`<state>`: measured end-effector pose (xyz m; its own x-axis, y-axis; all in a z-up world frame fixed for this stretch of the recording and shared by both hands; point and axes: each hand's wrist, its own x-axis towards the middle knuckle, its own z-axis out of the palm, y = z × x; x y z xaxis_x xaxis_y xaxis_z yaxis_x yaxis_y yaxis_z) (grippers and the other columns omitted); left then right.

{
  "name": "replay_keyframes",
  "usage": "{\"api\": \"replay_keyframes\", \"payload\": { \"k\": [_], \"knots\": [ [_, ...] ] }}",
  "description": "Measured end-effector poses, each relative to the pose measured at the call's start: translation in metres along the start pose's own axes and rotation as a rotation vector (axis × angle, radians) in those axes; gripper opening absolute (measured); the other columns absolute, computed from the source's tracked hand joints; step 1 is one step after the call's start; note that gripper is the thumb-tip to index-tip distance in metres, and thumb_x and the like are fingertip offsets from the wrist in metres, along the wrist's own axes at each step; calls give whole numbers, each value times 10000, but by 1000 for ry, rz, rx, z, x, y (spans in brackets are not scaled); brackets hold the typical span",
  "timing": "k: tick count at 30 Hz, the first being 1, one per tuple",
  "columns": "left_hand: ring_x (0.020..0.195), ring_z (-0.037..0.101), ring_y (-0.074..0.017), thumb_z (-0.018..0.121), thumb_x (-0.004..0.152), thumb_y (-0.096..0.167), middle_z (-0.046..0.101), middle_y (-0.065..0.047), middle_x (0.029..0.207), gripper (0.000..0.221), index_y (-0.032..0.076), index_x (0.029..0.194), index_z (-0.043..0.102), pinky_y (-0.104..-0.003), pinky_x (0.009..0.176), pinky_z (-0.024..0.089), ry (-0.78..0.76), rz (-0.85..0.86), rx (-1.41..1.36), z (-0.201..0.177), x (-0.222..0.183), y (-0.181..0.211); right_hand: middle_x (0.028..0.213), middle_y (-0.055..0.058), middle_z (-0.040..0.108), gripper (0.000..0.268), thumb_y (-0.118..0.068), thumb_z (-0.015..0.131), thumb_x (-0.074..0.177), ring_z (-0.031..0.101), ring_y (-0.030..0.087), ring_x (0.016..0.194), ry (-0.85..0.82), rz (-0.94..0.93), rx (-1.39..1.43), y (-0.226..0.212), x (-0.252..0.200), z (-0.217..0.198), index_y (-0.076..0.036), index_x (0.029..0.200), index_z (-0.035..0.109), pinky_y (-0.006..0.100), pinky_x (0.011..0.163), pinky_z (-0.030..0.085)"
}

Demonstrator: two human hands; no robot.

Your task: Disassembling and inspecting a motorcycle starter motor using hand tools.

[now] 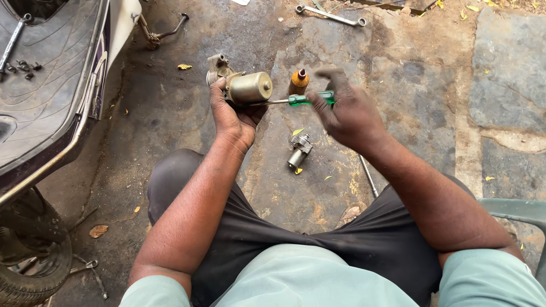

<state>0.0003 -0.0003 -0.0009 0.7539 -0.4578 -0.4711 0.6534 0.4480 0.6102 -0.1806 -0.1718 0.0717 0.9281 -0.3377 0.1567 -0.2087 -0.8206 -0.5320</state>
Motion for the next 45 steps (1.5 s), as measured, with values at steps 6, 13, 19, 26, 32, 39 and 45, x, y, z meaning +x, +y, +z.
{"api": "replay_keyframes", "payload": {
  "k": [6,13,19,26,32,39,45],
  "knots": [
    [1013,716,-277,605,772,605,627,-153,1221,764,88,1333,569,-450,831,664,27,-2,-2,3,-5,0,1053,112,567,644,-272,736,1002,649,229,898,85,-213,174,-10,-1,-5,-82,1461,326,380,699,593],
    [982,693,-275,558,774,615,627,-160,1205,785,84,1351,562,-431,750,640,-40,18,28,0,-3,0,977,171,560,622,-110,692,956,636,256,836,158,-416,91,-13,0,-12,-95,1474,349,351,694,592],
    [1052,700,-294,551,801,616,579,-194,1254,812,57,1388,504,-455,823,668,11,16,58,0,-4,0,862,69,616,489,-223,675,1101,643,186,685,38,-154,129,-4,-1,-7,-140,1492,394,327,609,555],
    [1019,703,-296,560,762,647,595,-192,1225,856,46,1370,509,-453,778,670,-15,35,73,0,-4,-2,985,92,589,491,-250,661,1088,667,199,827,104,-265,37,4,-5,-7,-121,1467,376,348,703,577],
    [1007,718,-295,574,758,653,613,-193,1208,859,38,1356,525,-453,776,681,-19,39,49,-2,-2,-2,1003,101,587,544,-307,691,1126,659,188,768,43,-206,45,1,-4,-7,-95,1503,360,342,618,561],
    [1004,725,-302,594,744,653,610,-193,1190,864,43,1350,515,-463,779,684,-11,23,28,-6,4,-5,906,71,608,498,-195,677,1074,671,209,752,11,-106,6,-6,-1,-12,-120,1444,353,347,625,565],
    [1033,726,-301,582,750,663,577,-215,1214,906,40,1396,455,-449,805,690,-24,43,47,-8,4,-7,1226,164,473,760,-110,751,1047,659,213,921,109,-448,307,-12,0,-17,-61,1542,175,312,756,606]
  ]
}}
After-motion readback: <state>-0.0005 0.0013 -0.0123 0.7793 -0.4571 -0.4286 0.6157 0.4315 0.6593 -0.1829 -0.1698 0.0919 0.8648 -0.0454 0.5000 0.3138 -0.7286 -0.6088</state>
